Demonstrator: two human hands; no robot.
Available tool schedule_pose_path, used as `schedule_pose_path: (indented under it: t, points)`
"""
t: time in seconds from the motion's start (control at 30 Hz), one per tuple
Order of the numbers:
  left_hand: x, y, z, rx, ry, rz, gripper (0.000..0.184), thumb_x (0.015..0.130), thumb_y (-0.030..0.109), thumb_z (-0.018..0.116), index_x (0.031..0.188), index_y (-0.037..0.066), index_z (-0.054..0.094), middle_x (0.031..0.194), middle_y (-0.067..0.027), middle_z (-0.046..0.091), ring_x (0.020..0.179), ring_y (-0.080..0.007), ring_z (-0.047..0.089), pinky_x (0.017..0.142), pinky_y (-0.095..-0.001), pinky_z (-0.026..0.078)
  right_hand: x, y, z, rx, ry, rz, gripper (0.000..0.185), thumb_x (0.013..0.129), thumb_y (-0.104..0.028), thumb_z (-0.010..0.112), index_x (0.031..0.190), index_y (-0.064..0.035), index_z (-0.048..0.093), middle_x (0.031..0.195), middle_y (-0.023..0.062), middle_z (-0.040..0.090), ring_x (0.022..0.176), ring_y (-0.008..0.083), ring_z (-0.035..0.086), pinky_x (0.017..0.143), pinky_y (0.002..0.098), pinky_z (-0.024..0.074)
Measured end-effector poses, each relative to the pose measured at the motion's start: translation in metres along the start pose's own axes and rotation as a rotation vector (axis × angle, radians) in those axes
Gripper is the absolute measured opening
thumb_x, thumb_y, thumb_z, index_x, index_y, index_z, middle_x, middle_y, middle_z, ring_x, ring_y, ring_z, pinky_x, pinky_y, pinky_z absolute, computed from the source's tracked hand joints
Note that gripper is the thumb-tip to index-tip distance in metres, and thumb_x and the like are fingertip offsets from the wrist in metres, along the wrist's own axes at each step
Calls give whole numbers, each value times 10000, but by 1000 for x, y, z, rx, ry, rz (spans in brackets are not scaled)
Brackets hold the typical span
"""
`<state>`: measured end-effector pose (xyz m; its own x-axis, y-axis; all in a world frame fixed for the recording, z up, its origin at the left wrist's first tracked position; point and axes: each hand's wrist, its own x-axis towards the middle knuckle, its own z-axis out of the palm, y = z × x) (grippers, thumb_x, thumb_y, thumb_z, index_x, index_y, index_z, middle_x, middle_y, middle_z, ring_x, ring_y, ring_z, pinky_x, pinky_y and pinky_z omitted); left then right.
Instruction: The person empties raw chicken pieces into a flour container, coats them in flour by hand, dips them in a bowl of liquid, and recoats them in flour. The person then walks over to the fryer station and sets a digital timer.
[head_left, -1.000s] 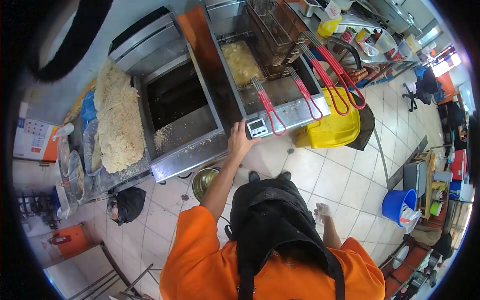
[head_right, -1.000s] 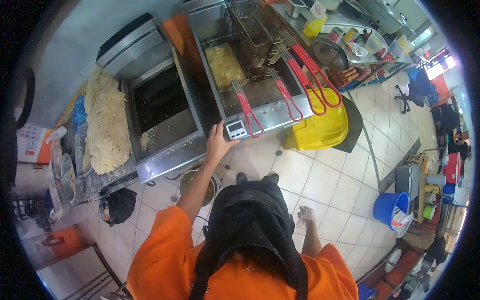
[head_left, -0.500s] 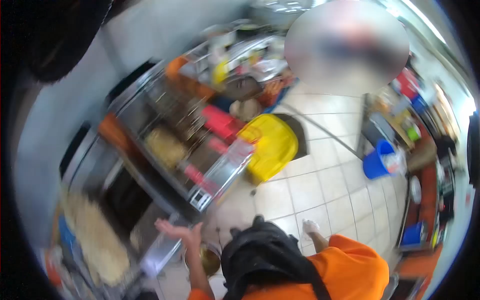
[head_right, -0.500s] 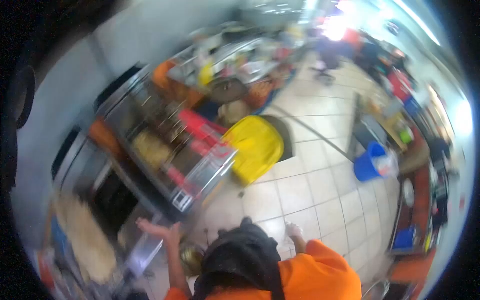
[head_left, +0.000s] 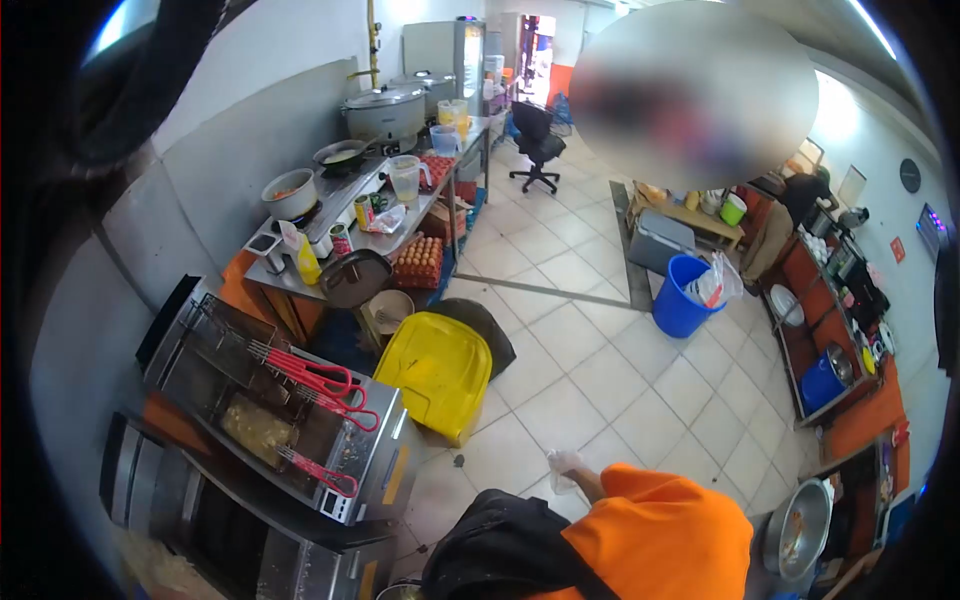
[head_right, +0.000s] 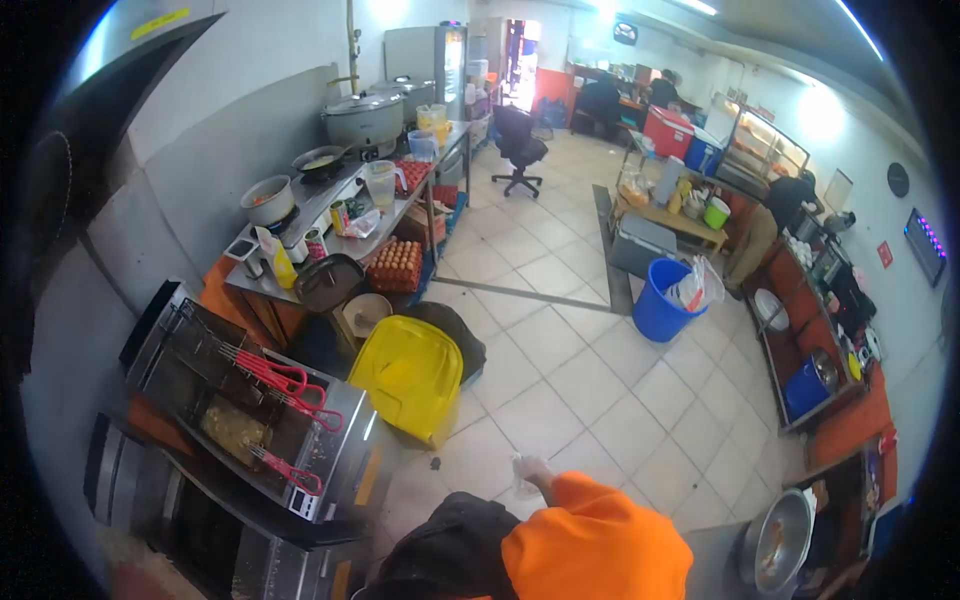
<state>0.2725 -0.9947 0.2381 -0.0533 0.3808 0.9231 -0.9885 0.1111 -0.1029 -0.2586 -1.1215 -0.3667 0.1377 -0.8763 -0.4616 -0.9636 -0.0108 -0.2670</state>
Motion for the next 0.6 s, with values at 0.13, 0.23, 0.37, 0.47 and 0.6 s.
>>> schedule_pose_path:
  t: [0.13,0.23,0.37,0.47,0.6]
  points:
    - [26,54,33,-179,-17,10,569,887,228,475,1359,-2,256,1431,-213,254,1350,-347,249,1118,-534,125,0,27,-1,154,-192,149,444,966,-348,261,1205,-70,511,1153,220,589,1056,413,563,899,518,435]
    - [37,90,37,-254,9,40,542,883,215,476,1344,8,279,1419,-201,276,1343,-340,264,1115,-539,132,26,86,53,101,-178,-113,488,973,-382,230,1218,-74,519,1196,237,565,1093,424,540,915,518,419]
    - [52,130,15,-313,42,94,507,879,198,477,1324,21,310,1403,-185,306,1334,-331,285,1110,-547,140,46,132,40,-34,-346,-170,464,974,-358,271,1259,-62,487,1155,241,577,1065,407,553,958,508,390]
    - [72,160,-12,-319,22,179,481,876,184,478,1309,31,334,1392,-173,328,1327,-324,300,1107,-552,146,54,103,15,-90,-441,-127,527,952,-459,319,1159,-15,514,989,246,636,889,348,636,745,454,508]
    - [110,202,-67,-256,25,326,450,871,167,480,1289,45,365,1376,-157,357,1318,-314,320,1103,-560,155,60,31,0,-354,-370,-375,666,937,-554,273,1069,36,553,1005,228,633,880,310,637,703,449,523]
